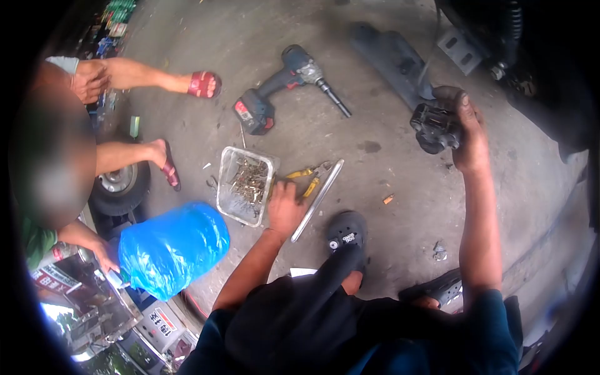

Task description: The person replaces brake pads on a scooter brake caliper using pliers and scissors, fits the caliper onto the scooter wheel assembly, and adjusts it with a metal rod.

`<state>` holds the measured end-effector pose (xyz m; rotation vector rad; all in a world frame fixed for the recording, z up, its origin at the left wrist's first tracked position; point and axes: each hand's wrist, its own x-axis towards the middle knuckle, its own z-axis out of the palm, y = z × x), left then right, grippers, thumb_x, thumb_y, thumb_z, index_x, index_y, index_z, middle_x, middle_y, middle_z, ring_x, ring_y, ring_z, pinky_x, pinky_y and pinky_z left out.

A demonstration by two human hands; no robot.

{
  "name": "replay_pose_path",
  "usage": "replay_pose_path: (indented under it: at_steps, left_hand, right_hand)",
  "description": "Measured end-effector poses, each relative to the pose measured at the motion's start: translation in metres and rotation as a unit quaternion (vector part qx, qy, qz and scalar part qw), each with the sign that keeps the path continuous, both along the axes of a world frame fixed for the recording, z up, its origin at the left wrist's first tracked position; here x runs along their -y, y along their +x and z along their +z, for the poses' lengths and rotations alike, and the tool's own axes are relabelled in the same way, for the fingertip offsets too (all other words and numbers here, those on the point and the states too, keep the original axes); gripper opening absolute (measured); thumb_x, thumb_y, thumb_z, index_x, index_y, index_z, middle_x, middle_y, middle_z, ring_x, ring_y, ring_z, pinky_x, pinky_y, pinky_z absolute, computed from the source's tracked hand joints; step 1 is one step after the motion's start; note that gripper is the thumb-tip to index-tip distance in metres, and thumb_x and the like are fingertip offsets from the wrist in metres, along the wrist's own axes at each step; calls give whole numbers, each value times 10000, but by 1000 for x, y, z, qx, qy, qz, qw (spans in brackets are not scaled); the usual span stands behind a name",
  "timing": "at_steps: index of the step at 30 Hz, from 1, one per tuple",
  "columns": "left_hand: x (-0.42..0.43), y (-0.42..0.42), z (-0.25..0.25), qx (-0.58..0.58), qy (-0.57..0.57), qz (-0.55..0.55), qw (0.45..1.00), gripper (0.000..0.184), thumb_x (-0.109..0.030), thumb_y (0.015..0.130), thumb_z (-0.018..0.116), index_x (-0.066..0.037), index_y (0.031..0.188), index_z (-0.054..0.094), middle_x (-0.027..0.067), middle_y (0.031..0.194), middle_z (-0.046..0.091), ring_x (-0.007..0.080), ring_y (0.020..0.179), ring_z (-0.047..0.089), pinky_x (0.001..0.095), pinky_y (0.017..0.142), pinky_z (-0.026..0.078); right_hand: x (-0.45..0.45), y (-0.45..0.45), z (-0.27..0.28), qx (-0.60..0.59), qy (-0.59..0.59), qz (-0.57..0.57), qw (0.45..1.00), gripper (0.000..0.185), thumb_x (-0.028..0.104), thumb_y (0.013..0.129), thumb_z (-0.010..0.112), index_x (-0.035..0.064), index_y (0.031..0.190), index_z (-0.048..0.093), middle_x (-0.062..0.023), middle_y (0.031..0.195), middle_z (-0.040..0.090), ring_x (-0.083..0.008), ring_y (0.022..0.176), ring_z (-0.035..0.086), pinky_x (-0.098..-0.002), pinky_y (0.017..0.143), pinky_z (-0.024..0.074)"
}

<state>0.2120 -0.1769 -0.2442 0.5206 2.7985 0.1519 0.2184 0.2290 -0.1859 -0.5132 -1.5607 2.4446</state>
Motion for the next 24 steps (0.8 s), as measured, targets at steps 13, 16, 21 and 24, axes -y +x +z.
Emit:
replay_pose_path:
  at_steps: [13, 16, 21, 24]
  left_hand:
    - [-13, -25, -3, -49, -71, -127, 988, 398, -270, 797, 676, -44, 1122, 632, 235, 1290, 454, 397, 1240, 422, 487, 1073, 345]
    - [-9, -32, 5, 66, -104, -114, 986, 382, -227, 778, 650, -30, 1105, 630, 225, 1223, 477, 389, 1191, 447, 466, 1040, 377]
    - [-5, -21, -11, -4, -26, -112, 993, 358, -184, 738, 637, -17, 1054, 620, 194, 1031, 534, 362, 959, 537, 467, 844, 458]
    - [-5, -13, -17, -40, -120, -123, 984, 537, -193, 754, 662, 10, 1231, 524, 233, 1136, 507, 381, 1065, 499, 472, 942, 419]
  right_hand:
    - [-12, 1, -27, -43, -36, 38, 998, 583, 507, 976, 499, 6, 1271, 539, -104, 1011, 660, -194, 909, 655, -328, 848, 520]
    - [-3, -2, -17, -53, -38, 12, 998, 530, 461, 990, 499, 7, 1261, 541, -113, 984, 672, -204, 866, 674, -323, 821, 536]
    - [-8, 19, -20, 12, -62, -63, 996, 560, 382, 941, 624, -24, 1313, 519, -130, 1232, 609, -227, 1137, 592, -379, 1003, 444]
    - [0, 11, -14, 38, -45, -90, 994, 813, 409, 855, 735, -88, 1404, 400, -172, 1306, 557, -239, 1204, 534, -362, 1061, 372]
